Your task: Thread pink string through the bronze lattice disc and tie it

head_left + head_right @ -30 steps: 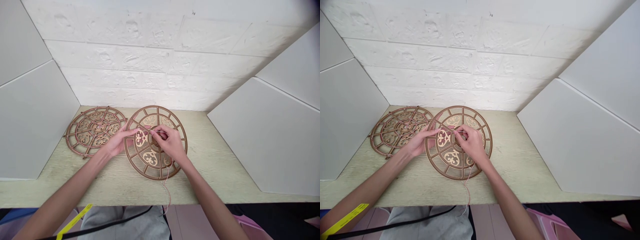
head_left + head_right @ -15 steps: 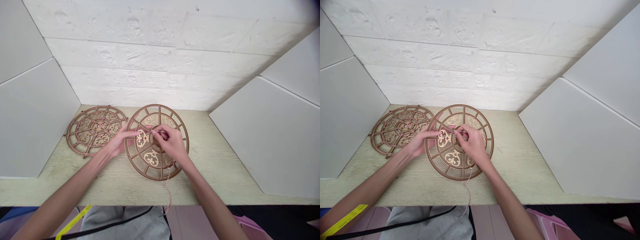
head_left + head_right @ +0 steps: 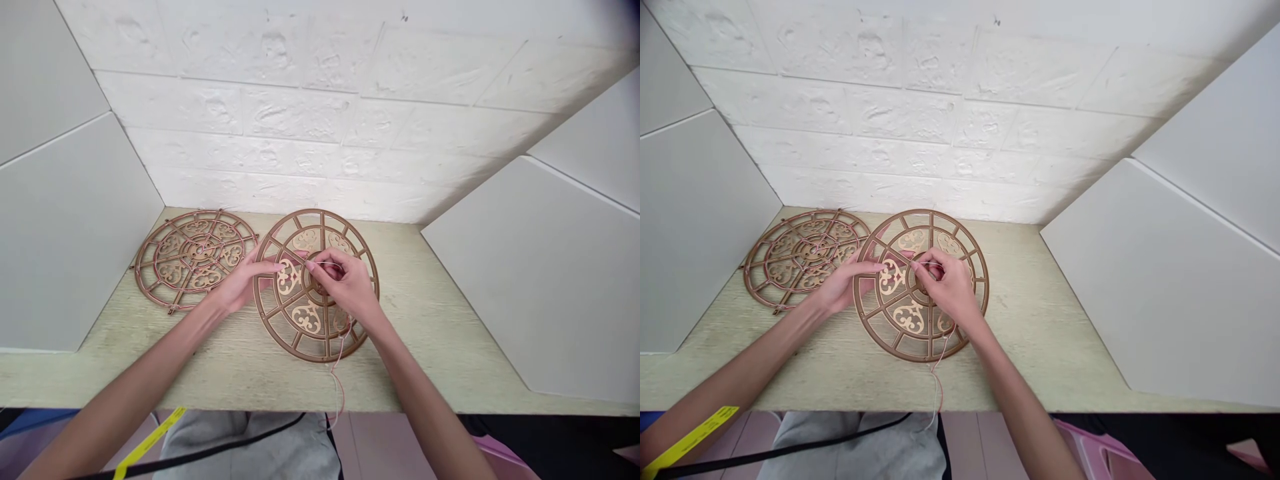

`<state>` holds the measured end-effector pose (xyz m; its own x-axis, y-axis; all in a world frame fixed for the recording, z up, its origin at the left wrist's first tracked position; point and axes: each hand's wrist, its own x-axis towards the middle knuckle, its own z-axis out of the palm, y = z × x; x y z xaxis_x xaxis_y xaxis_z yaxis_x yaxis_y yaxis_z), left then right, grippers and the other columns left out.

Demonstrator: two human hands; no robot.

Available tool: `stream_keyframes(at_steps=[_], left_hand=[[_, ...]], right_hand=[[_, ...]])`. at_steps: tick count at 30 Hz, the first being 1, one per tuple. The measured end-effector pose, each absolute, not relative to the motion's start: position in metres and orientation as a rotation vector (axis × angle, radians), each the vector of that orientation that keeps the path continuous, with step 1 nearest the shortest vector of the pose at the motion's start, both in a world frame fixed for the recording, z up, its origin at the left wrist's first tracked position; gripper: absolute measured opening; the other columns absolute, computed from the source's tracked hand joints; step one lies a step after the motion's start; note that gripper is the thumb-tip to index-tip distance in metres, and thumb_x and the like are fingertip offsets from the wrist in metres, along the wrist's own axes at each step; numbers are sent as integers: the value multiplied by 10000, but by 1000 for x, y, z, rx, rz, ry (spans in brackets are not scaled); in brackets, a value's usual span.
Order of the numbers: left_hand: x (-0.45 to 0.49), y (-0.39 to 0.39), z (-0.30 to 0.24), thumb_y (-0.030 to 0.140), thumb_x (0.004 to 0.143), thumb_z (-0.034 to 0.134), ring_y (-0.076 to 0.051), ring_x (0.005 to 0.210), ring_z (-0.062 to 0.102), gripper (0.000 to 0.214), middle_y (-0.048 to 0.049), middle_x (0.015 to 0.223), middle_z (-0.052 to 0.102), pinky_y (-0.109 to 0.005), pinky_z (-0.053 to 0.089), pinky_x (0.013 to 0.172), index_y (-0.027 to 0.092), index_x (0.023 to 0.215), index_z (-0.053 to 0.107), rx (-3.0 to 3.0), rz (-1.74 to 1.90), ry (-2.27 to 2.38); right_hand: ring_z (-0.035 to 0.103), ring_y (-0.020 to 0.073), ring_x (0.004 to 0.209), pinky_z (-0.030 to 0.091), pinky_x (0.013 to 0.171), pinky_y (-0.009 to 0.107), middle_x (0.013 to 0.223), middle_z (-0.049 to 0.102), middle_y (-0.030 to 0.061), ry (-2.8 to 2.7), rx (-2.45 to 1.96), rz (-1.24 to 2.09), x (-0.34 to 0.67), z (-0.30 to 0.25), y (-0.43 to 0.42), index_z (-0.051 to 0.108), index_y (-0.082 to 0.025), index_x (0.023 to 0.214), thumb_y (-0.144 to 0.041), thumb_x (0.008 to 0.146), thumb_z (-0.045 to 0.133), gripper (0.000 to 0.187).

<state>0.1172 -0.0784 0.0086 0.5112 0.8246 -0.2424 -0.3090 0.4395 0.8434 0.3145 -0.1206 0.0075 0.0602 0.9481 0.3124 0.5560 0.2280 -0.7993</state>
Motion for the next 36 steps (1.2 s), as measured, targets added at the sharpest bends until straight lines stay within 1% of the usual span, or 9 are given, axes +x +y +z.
stream_keyframes(at_steps=[5,9,14,19,22,25,28,31,36], left_hand=[[116,-78,7,229,576,877,-192,937,656,733,-40,1039,722,-266,481,824,221,1260,613,841,791,725],[116,-78,6,227,541,896,-184,913,643,720,-34,1021,717,-256,467,788,210,1208,625,830,777,752],[120,-80,8,157,506,876,-164,869,639,729,-9,936,709,-265,489,797,200,1185,615,764,789,755],[122,-79,7,143,519,851,-148,811,638,639,-14,904,705,-270,508,774,178,1115,622,722,818,777],[121,-75,4,141,524,841,-145,794,639,578,-26,923,706,-269,510,764,160,1062,631,718,842,789],[119,-70,1,148,561,800,-160,787,650,447,-41,887,704,-275,511,753,124,983,651,694,858,798],[116,-66,-1,147,598,760,-180,804,660,350,-52,853,700,-279,512,745,109,931,660,654,871,804],[113,-64,-1,126,601,742,-178,801,661,347,-47,849,699,-278,517,739,116,938,663,639,905,804],[112,-62,-2,107,586,732,-170,782,656,373,-38,837,690,-275,518,738,118,951,657,645,929,802]], right_hand=[[324,103,500,242,510,263,522,366,-51,-1666,-1440,515,316,10,-123,609,-187,733,-432,868,590,280],[327,102,493,254,513,258,523,377,-53,-1717,-1475,523,318,12,-123,586,-190,737,-419,877,577,268],[360,102,500,278,527,260,543,432,-47,-1721,-1501,521,322,7,-120,604,-187,754,-414,886,590,262],[391,104,514,302,528,257,550,458,-50,-1693,-1461,534,324,1,-118,618,-189,800,-455,882,636,279],[425,106,525,322,528,255,579,496,-46,-1673,-1433,519,322,2,-118,618,-192,887,-478,914,600,289],[505,113,575,381,566,251,651,566,-26,-1627,-1382,461,321,3,-119,602,-195,946,-434,954,548,245],[558,123,625,437,613,258,743,629,-3,-1632,-1322,371,321,2,-118,584,-199,970,-383,935,585,187],[576,134,664,461,643,272,814,658,19,-1684,-1303,231,321,1,-117,596,-198,968,-355,916,614,167],[546,124,615,439,612,271,741,644,9,-1749,-1300,244,321,-1,-118,626,-194,869,-324,960,554,175]])
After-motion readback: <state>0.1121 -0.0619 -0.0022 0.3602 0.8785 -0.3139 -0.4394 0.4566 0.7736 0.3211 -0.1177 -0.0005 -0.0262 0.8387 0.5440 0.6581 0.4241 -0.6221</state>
